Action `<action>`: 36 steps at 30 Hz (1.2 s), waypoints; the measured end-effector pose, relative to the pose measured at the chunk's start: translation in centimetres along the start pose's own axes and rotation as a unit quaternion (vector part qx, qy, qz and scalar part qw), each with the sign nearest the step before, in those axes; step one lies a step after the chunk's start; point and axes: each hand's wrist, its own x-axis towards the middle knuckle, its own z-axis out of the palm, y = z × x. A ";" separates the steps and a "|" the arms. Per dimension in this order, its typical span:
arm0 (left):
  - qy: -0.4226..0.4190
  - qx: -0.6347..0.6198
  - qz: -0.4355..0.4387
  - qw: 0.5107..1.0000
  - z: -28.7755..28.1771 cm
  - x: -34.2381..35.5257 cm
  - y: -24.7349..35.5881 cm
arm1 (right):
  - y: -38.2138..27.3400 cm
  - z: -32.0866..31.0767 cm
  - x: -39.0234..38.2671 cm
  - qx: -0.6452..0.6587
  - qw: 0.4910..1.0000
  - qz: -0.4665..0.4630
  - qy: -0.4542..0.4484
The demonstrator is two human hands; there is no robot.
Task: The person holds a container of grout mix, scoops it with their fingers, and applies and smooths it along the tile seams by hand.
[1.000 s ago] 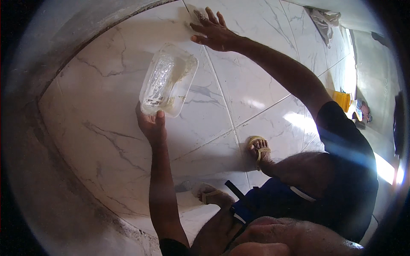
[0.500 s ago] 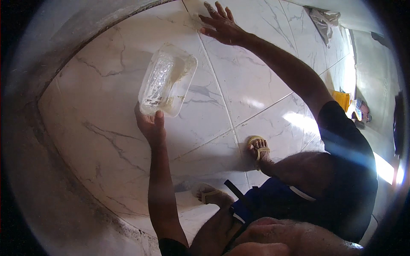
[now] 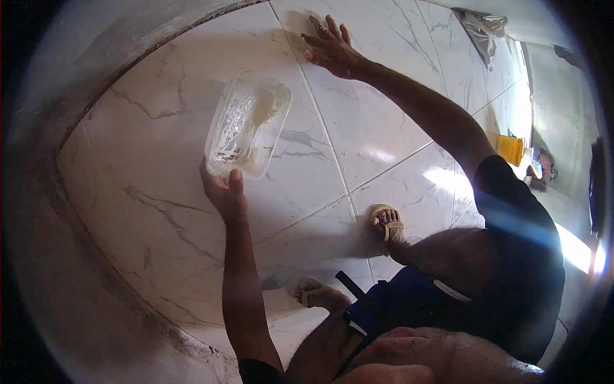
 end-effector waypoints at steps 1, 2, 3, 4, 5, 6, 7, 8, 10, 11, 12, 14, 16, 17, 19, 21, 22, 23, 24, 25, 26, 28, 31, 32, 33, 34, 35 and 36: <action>0.000 0.008 -0.003 1.000 0.2 0.1 0.1 | 0.2 0.3 -0.2 -0.002 1.000 0.001 0.001; 0.002 0.017 -0.007 1.000 0.1 0.0 0.2 | -0.2 0.6 -0.3 -0.010 1.000 0.001 -0.001; 0.003 0.018 -0.008 1.000 0.0 0.0 0.0 | -0.6 0.9 -0.5 -0.019 1.000 0.002 -0.003; -0.001 0.018 0.000 1.000 -0.1 0.0 -0.2 | -0.8 0.9 -0.9 -0.018 1.000 0.002 -0.004; -0.003 0.018 0.007 1.000 -0.3 0.0 -0.5 | -1.8 0.4 -1.2 -0.018 0.999 -0.024 -0.028; -0.001 0.019 0.007 1.000 -0.3 -0.1 -0.4 | -2.5 -0.2 -1.2 -0.017 0.997 -0.050 -0.052; 0.002 0.013 0.007 1.000 -0.3 -0.1 -0.2 | -3.0 -0.7 -0.8 -0.018 0.996 -0.071 -0.047; 0.003 0.006 0.008 1.000 -0.1 -0.1 -0.1 | -2.9 -0.9 -0.4 -0.018 0.996 -0.069 -0.047; 0.001 0.005 0.004 1.000 -0.2 -0.1 -0.2 | -2.8 -1.0 1.0 -0.059 0.996 -0.067 0.012; 0.000 0.006 0.000 1.000 -0.3 -0.1 -0.2 | -2.7 -0.8 1.7 -0.059 0.996 -0.065 0.013; -0.002 0.005 0.000 1.000 -0.2 -0.1 -0.2 | -2.5 -0.6 2.4 -0.086 0.994 -0.060 0.029; 0.004 0.017 0.005 1.000 -0.1 -0.1 -0.2 | -2.1 -0.2 3.7 -0.113 0.991 -0.054 0.045; 0.002 0.017 0.008 1.000 0.1 0.1 -0.2 | -1.7 0.0 4.4 -0.086 0.994 -0.051 0.053; 0.005 0.020 0.009 1.000 -0.1 0.0 -0.3 | -2.1 0.0 4.5 -0.085 0.994 -0.052 0.052; 0.008 0.019 0.008 1.000 -0.3 -0.1 -0.7 | -2.7 -0.3 4.5 -0.079 0.996 -0.043 0.028; 0.009 0.016 0.008 1.000 -0.2 0.0 -0.6 | -2.9 -0.7 4.1 -0.081 0.995 -0.055 0.027; 0.005 0.015 0.000 1.000 -0.2 0.0 -0.4 | -3.1 -0.9 3.8 -0.083 0.994 -0.066 0.027; 0.002 0.015 -0.007 1.000 -0.3 0.0 -0.2 | -3.3 -1.0 3.2 -0.083 0.994 -0.066 0.027; 0.003 0.016 -0.007 1.000 -0.4 -0.1 -0.3 | -3.5 -1.2 2.5 -0.094 0.992 -0.088 0.017; 0.006 0.026 -0.004 1.000 -0.6 -0.3 -0.6 | -3.6 -1.6 2.1 -0.104 0.988 -0.111 0.006; 0.008 0.035 0.000 0.999 -0.5 -0.2 -0.5 | -3.3 -2.1 1.9 -0.106 0.988 -0.111 0.006; 0.012 0.031 -0.001 0.999 -0.5 -0.3 -0.1 | -2.9 -2.7 1.8 -0.026 0.996 -0.054 -0.069; 0.010 0.026 -0.004 1.000 -0.4 -0.4 -0.3 | -2.2 -2.4 3.5 0.093 0.996 0.004 0.005; 0.007 0.026 -0.002 1.000 -0.4 -0.2 -0.4 | -1.7 -1.7 4.4 0.092 0.996 0.007 0.007; 0.003 0.026 0.000 1.000 -0.3 -0.1 -0.6 | -1.4 -0.8 5.3 0.054 0.997 0.004 0.052; 0.003 0.030 0.003 1.000 -0.2 0.1 -0.7 | -1.0 -0.1 5.9 0.014 0.995 0.002 0.096; 0.009 0.037 0.002 0.999 -0.3 0.0 -0.6 | -1.5 0.3 6.3 0.016 0.995 0.000 0.095; 0.010 0.038 0.002 0.999 -0.3 -0.1 -0.5 | -1.9 0.7 6.7 -0.001 0.994 0.012 0.113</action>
